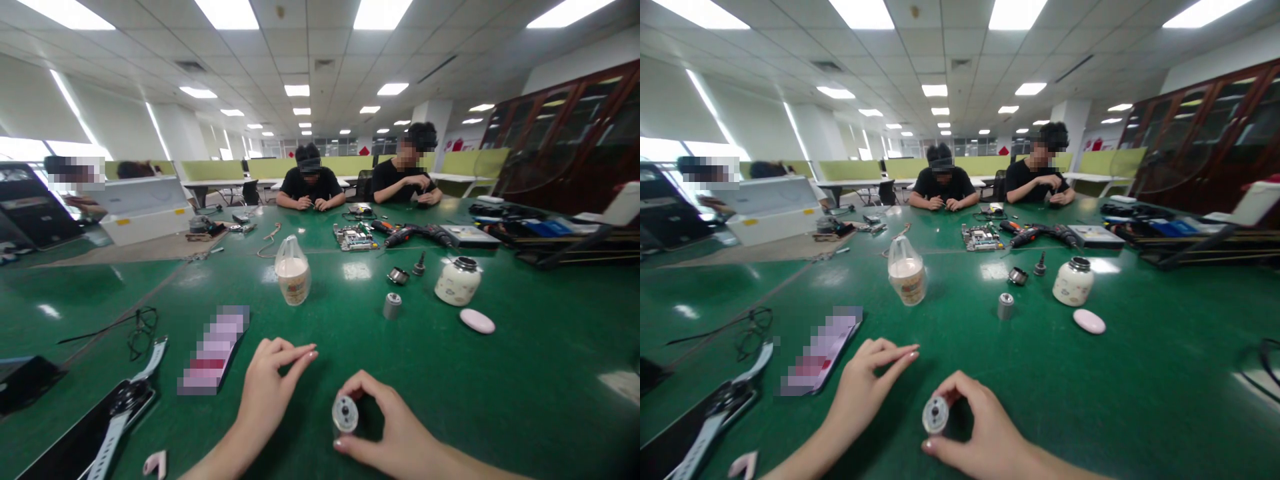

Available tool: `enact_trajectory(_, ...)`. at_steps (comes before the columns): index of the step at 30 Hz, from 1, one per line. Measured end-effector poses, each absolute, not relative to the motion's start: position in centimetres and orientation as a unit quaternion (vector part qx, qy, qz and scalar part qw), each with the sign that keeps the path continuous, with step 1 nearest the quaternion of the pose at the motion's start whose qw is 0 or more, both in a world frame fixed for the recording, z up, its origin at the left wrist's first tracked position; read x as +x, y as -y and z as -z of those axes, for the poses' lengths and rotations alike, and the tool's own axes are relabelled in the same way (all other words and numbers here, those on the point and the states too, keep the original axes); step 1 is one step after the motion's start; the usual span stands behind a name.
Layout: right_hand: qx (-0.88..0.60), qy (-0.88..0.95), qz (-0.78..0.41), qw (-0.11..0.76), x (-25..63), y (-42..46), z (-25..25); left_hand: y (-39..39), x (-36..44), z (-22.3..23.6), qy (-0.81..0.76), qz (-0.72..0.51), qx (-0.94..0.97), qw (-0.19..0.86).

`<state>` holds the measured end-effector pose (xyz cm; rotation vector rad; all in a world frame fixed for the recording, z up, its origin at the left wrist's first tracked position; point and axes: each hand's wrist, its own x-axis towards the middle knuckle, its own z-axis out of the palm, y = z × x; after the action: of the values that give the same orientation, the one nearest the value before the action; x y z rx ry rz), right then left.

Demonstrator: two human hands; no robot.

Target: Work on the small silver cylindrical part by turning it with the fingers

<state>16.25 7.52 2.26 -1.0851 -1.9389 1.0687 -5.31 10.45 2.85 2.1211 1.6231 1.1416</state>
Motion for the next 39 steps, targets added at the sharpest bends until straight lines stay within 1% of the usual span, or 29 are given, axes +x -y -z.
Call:
enact_trajectory(3, -0.418, 0.741, -0.411, 0.328, 16.2, -7.5, -2.5, -11.5, -6.4, -1.6, -0.596, -0.341, 0.721, 0.096)
enact_trajectory(7, -0.420, 0.738, -0.417, 0.324, 16.2, -7.6, -2.5, -11.8, -6.9, -0.5, -0.598, -0.331, 0.723, 0.099)
enact_trajectory(11, -0.422, 0.737, -0.415, 0.326, 16.3, -7.5, -2.6, -11.7, -6.7, -0.9, -0.597, -0.328, 0.725, 0.103)
enact_trajectory(14, -0.422, 0.738, -0.412, 0.328, 16.3, -7.5, -2.4, -10.9, -5.9, -2.0, -0.562, -0.355, 0.736, 0.127)
enact_trajectory(17, -0.414, 0.742, -0.407, 0.335, 16.3, -7.6, -2.1, -9.3, -4.7, -3.3, -0.478, -0.396, 0.762, 0.185)
enact_trajectory(21, -0.407, 0.746, -0.403, 0.341, 16.2, -7.7, -1.7, -7.4, -3.4, -4.1, -0.409, -0.385, 0.793, 0.236)
enact_trajectory(39, -0.395, 0.744, -0.410, 0.350, 16.1, -7.8, -1.5, -6.4, -2.7, -3.1, -0.371, -0.412, 0.787, 0.271)
